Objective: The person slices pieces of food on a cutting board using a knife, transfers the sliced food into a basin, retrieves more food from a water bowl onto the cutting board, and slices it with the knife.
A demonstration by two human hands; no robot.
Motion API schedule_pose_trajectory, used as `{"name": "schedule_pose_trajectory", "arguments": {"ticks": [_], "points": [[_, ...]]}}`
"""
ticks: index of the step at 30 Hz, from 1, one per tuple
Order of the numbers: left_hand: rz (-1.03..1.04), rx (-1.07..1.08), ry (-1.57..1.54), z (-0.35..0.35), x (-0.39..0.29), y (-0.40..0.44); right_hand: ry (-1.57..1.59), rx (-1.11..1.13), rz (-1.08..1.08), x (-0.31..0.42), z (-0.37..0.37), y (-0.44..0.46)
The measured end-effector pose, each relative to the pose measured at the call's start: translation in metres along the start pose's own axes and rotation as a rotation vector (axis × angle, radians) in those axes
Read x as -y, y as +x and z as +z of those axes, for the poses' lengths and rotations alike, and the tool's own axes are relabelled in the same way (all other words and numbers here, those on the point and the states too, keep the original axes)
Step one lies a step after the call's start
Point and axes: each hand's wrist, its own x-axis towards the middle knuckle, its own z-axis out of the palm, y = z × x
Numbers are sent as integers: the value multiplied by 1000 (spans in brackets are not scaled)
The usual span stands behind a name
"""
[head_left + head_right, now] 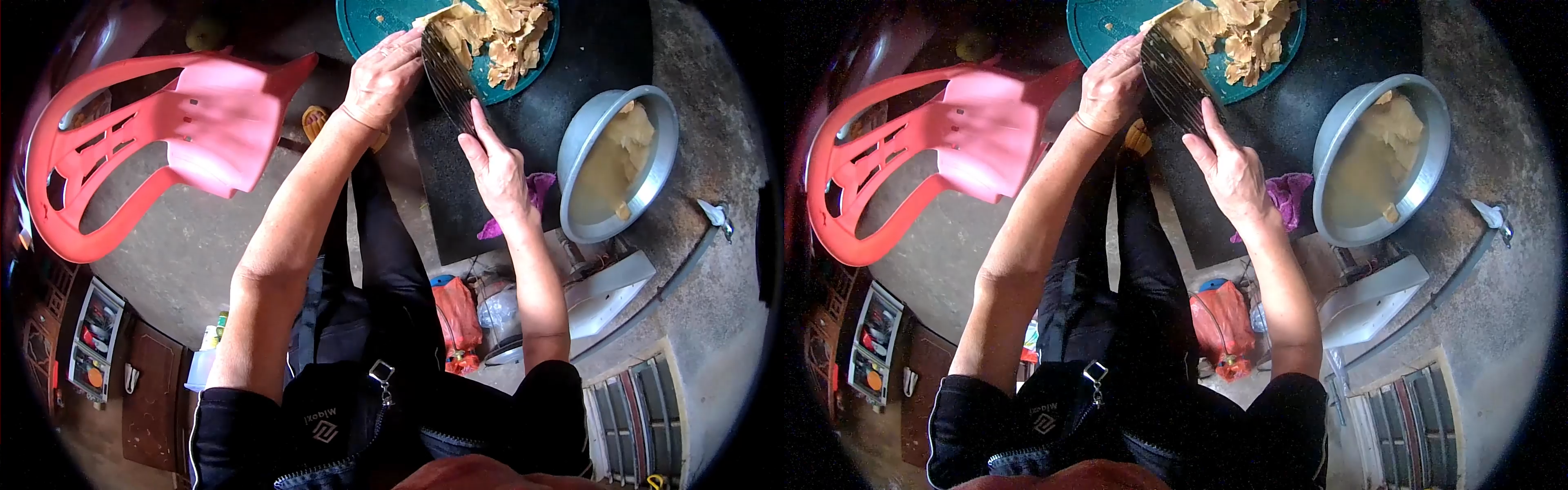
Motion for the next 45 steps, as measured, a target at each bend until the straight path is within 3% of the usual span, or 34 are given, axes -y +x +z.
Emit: {"name": "schedule_pose_trajectory", "arguments": {"ticks": [10,18,24,26,27,30,32,34,38,42,45], "points": [[-78,68,49,0,-5,-5,-208,-191,-231,12,34,77],[10,41,130,1,-3,1,-218,-131,-56,-6,24,10],[-24,83,157,5,-3,-3,-149,-215,-151,-1,25,77],[-18,68,180,7,-2,-4,-253,-225,-288,-1,23,99],[-15,52,186,8,-3,-3,-143,-170,-33,16,14,92],[-3,36,156,7,-4,3,-30,-173,-116,-3,11,73],[-45,62,142,4,-8,5,254,-4,391,2,-3,46],[-99,81,96,-2,-13,10,595,-80,500,8,-11,27],[-127,35,116,-9,-22,23,787,-198,591,1,-16,18],[28,6,207,-10,-21,26,624,-213,450,9,-7,11],[54,18,68,-8,-7,14,178,-175,115,3,0,-1]]}}
